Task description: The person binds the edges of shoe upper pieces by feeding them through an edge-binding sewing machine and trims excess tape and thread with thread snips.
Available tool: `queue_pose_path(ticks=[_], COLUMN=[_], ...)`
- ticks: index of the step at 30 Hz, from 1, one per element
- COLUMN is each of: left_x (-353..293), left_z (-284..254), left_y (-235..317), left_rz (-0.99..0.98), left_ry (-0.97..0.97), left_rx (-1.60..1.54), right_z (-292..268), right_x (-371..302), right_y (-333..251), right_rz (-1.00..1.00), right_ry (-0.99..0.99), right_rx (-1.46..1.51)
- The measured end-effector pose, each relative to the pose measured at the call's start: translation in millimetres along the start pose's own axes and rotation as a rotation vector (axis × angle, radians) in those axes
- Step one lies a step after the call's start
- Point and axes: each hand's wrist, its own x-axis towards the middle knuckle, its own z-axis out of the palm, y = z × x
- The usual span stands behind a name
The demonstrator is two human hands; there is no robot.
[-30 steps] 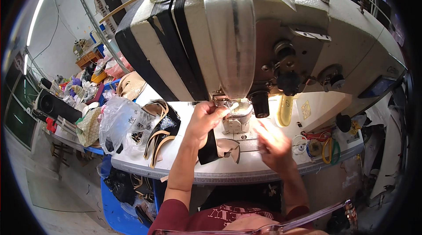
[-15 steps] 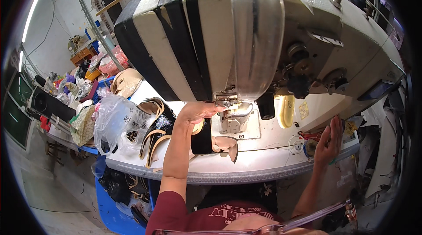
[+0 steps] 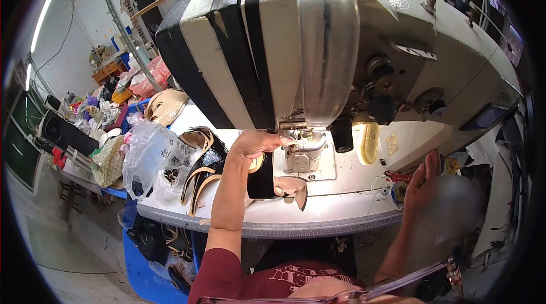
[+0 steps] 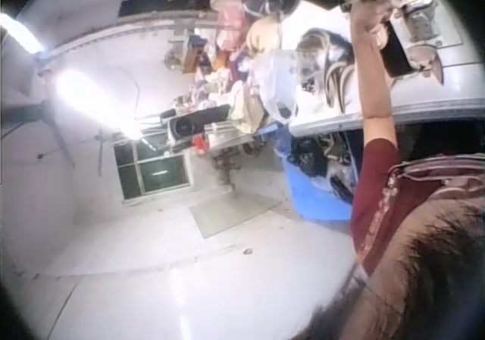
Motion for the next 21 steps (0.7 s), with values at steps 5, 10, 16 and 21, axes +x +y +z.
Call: queue_pose_path(ticks=[5, 10, 16, 21], left_x=[-4, -4, -8, -8], left_z=[7, 3, 9, 9], left_y=[2, -2, -1, 1], left_rz=[0.062, 0.071, 0.119, 0.134], left_ry=[0.071, 0.061, 0.113, 0.104], left_rx=[0.011, -0.035, -0.028, -0.009], right_z=[0, 0, -7, -10], right_x=[0, 2, 13, 7], right_y=[0, 0, -7, -18], right_rz=[0.015, -0.005, -0.036, -0.006], right_ry=[0.007, 0.014, -0.005, 0.021], right_rx=[0.020, 0.006, -0.004, 0.077])
